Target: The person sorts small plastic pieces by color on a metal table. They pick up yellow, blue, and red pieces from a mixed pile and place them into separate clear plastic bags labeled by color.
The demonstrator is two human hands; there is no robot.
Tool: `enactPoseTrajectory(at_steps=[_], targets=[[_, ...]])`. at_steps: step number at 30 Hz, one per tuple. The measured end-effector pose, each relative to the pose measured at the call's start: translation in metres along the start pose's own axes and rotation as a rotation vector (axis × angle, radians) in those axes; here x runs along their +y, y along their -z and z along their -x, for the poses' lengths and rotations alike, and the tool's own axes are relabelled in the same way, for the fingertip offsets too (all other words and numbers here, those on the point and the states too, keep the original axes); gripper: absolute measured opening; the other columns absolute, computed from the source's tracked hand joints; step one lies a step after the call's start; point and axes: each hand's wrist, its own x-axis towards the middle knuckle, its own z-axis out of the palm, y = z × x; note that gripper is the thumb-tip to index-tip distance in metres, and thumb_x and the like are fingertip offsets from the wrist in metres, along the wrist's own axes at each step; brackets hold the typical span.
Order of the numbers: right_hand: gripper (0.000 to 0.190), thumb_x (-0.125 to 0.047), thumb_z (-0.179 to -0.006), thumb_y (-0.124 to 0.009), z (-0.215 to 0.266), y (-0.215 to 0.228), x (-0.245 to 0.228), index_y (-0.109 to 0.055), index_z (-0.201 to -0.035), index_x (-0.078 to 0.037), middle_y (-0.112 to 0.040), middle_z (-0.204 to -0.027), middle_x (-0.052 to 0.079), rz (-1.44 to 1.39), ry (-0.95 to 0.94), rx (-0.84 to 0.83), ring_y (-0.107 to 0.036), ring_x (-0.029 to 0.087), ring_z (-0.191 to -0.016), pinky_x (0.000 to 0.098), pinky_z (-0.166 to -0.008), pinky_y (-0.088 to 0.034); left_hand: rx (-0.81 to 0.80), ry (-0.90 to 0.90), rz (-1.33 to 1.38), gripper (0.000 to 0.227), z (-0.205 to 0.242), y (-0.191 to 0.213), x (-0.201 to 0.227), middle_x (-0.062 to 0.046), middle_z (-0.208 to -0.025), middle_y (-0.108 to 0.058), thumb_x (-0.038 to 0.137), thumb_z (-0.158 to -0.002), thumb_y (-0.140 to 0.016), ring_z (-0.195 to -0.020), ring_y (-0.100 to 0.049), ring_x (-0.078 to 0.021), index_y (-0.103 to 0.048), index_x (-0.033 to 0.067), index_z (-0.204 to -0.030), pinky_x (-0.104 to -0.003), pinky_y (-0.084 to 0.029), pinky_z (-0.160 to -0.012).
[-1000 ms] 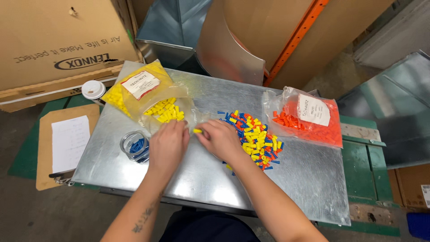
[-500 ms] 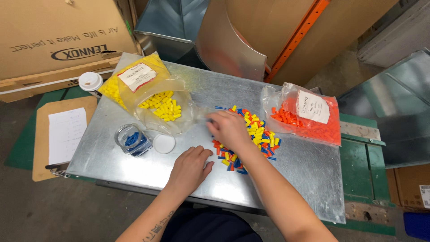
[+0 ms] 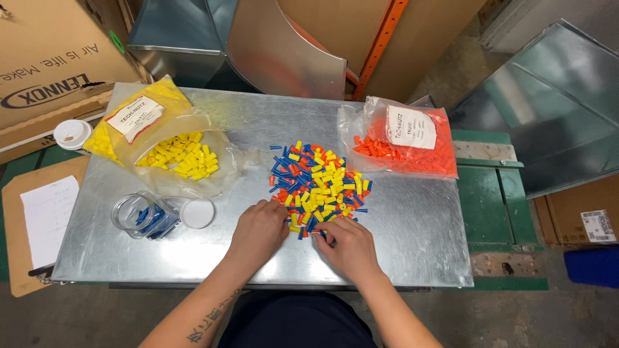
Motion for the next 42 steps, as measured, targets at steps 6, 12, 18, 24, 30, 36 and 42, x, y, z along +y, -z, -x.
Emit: enactPoseTrajectory(at_steps=[6,12,18,24,30,36,42], targets=[[0.011,-0.020,-0.084,-0.079,-0.012,-0.003,-0.006,-0.080,-0.096,-0.020,-0.058,-0.064,0.000,0.127,0.153,0.022,-0.067,0.022,-0.069,0.0347,-0.067,-0.056,0.184,0.156,-0.044,0.006,0.018,0.055,-0.019,-0.001,-0.075,-0.065,0.025,-0.087,-0.073,-0.082,-0.069,-0.0224,-0.075,0.0186,-0.087,-0.035,-0.056,-0.075],[0.016,-0.014,-0.087,-0.077,-0.019,-0.004,-0.006,-0.084,-0.101,-0.016,-0.072,-0.079,-0.002,0.148,0.268,-0.053,-0.068,0.022,-0.073,0.0387,-0.061,-0.054,0.390,0.449,-0.133,0.010,0.069,0.121,-0.081,0.003,-0.083,-0.068,0.031,-0.094,-0.072,-0.086,-0.067,-0.0253,-0.075,0.0212,-0.097,-0.044,-0.052,-0.063],[0.024,-0.022,-0.089,-0.079,-0.021,-0.008,-0.002,-0.082,-0.113,-0.024,-0.066,-0.079,-0.005,0.235,0.296,-0.167,-0.065,0.022,-0.075,0.0393,-0.061,-0.051,0.301,0.699,-0.142,0.012,0.100,0.135,-0.121,-0.001,-0.089,-0.069,0.031,-0.095,-0.072,-0.094,-0.067,-0.0287,-0.075,0.0192,-0.096,-0.047,-0.053,-0.064],[0.019,-0.027,-0.090,-0.080,-0.024,-0.014,0.005,-0.081,-0.108,-0.021,-0.069,-0.083,-0.003,0.323,0.343,-0.210,-0.068,0.021,-0.078,0.0388,-0.059,-0.052,0.402,0.668,-0.074,0.015,0.106,0.136,-0.128,0.001,-0.085,-0.068,0.025,-0.095,-0.072,-0.090,-0.067,-0.0267,-0.078,0.0179,-0.107,-0.045,-0.054,-0.066],[0.013,-0.019,-0.090,-0.080,-0.040,-0.003,-0.025,-0.078,-0.102,-0.017,-0.072,-0.083,-0.003,0.207,0.329,-0.128,-0.068,0.018,-0.076,0.0359,-0.061,-0.053,0.765,0.317,0.016,0.005,0.106,0.138,-0.104,0.005,-0.076,-0.059,0.012,-0.098,-0.076,-0.073,-0.059,-0.0158,-0.074,0.0154,-0.101,-0.032,-0.045,-0.058],[0.009,-0.021,-0.088,-0.084,-0.103,-0.024,-0.110,-0.081,-0.096,-0.025,-0.061,-0.065,-0.005,0.012,0.476,0.047,-0.065,0.018,-0.064,0.0309,-0.065,-0.059,0.684,0.216,0.147,0.004,0.099,0.082,-0.082,0.005,-0.062,-0.056,0.024,-0.087,-0.077,-0.065,-0.066,-0.0183,-0.075,0.0263,-0.089,-0.032,-0.057,-0.063],[0.004,-0.019,-0.094,-0.077,-0.165,-0.070,-0.229,-0.076,-0.096,-0.016,-0.056,-0.068,0.002,-0.230,0.823,-0.027,-0.063,0.025,-0.065,0.0360,-0.067,-0.057,0.629,0.208,0.214,0.022,0.117,0.056,-0.073,0.002,-0.056,-0.053,0.020,-0.085,-0.076,-0.062,-0.066,-0.0227,-0.062,0.0174,-0.067,-0.034,-0.056,-0.058]])
